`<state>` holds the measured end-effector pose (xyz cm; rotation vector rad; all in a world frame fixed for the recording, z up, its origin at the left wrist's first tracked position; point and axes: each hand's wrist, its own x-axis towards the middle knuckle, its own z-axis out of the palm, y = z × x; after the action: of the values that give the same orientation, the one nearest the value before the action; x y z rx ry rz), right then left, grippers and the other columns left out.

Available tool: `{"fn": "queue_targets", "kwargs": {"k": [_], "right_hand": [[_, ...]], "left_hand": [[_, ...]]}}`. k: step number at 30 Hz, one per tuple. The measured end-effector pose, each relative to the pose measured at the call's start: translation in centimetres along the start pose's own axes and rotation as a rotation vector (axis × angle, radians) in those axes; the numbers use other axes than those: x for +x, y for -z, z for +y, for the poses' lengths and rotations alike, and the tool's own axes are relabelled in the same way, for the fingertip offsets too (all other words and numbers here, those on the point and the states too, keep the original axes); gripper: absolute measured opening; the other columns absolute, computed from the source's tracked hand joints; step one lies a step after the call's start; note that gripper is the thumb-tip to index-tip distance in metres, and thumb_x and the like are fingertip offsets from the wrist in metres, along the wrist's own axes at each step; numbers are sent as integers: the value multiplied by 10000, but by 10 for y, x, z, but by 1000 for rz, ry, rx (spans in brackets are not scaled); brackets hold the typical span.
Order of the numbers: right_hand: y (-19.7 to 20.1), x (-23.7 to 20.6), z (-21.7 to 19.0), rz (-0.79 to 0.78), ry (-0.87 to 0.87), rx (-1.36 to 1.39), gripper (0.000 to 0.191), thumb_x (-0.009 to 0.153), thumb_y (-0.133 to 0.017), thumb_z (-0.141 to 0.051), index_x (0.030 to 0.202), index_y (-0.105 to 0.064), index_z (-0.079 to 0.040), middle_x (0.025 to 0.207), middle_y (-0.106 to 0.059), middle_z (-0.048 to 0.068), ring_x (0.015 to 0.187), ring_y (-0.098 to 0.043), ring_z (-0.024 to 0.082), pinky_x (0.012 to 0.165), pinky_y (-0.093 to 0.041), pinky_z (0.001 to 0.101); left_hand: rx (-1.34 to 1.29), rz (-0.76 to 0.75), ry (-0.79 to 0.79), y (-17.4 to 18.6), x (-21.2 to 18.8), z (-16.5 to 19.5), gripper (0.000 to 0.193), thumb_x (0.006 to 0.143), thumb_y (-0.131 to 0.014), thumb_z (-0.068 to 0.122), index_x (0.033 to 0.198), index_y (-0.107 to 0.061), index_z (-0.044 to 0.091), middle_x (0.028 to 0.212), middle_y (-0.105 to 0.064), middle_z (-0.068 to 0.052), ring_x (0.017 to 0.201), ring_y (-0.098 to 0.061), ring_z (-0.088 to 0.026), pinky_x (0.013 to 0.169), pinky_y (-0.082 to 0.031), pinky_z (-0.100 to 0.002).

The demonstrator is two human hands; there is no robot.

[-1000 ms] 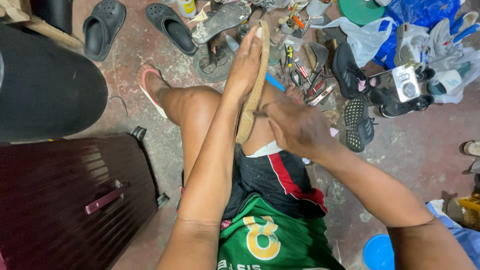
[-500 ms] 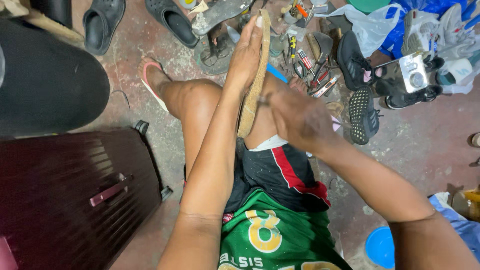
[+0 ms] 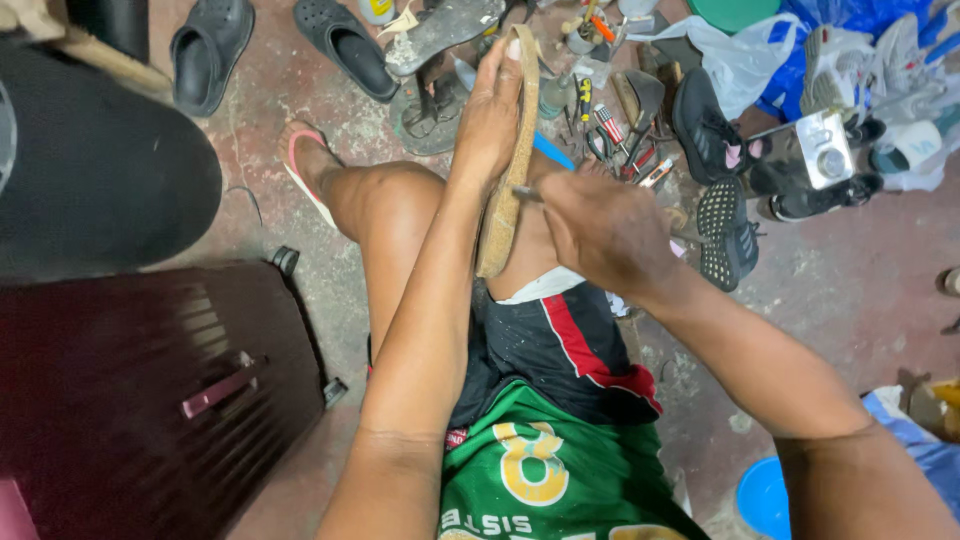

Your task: The person trims the edges of a shoe sole using shears while seated on the floor. They repeatedly wipe the sole with a white cloth and continue trimming along the perimeter.

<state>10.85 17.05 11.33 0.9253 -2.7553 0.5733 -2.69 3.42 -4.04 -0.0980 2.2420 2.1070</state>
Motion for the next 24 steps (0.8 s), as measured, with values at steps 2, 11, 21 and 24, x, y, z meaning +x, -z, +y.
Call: {"fn": "queue_targets", "kwargs": {"k": [2, 11, 21, 24], "right_hand": [[1, 1, 0, 24, -11, -4, 109, 957, -678, -84, 999, -578, -85, 824, -580, 109, 768, -645, 347, 650, -487, 462], [-1, 4, -6, 2, -2, 1, 92, 957, -670, -62, 979, -581, -71, 811, -590, 118, 774, -657, 339, 653, -499, 464], [-1, 1, -4, -8, 24, 71, 111, 937, -661, -49, 975, -558, -67, 782, -577, 134, 749, -642, 353, 641, -484, 469], [-2, -2, -6, -52, 32, 85, 119, 916, -665, -64, 978, -564, -65, 775, -588, 133, 726, -640, 363, 601, -470, 476]], "left_hand": [[29, -9, -20, 0, 1, 2, 655, 1054, -379, 590, 1559, -425, 177, 1517, -565, -165, 1406, -534, -332, 1134, -412, -376], [43, 13, -26, 0, 4, -5, 672, 1042, -364, 604, 1563, -432, 186, 1481, -600, -173, 1379, -570, -338, 1124, -432, -387], [-11, 15, -43, 0, 8, -16, 596, 1072, -380, 520, 1554, -435, 174, 1489, -591, -169, 1390, -558, -323, 1125, -420, -369], [10, 11, -22, 2, 10, -22, 611, 1069, -374, 520, 1565, -420, 167, 1465, -615, -162, 1356, -603, -309, 1109, -447, -366]]}}
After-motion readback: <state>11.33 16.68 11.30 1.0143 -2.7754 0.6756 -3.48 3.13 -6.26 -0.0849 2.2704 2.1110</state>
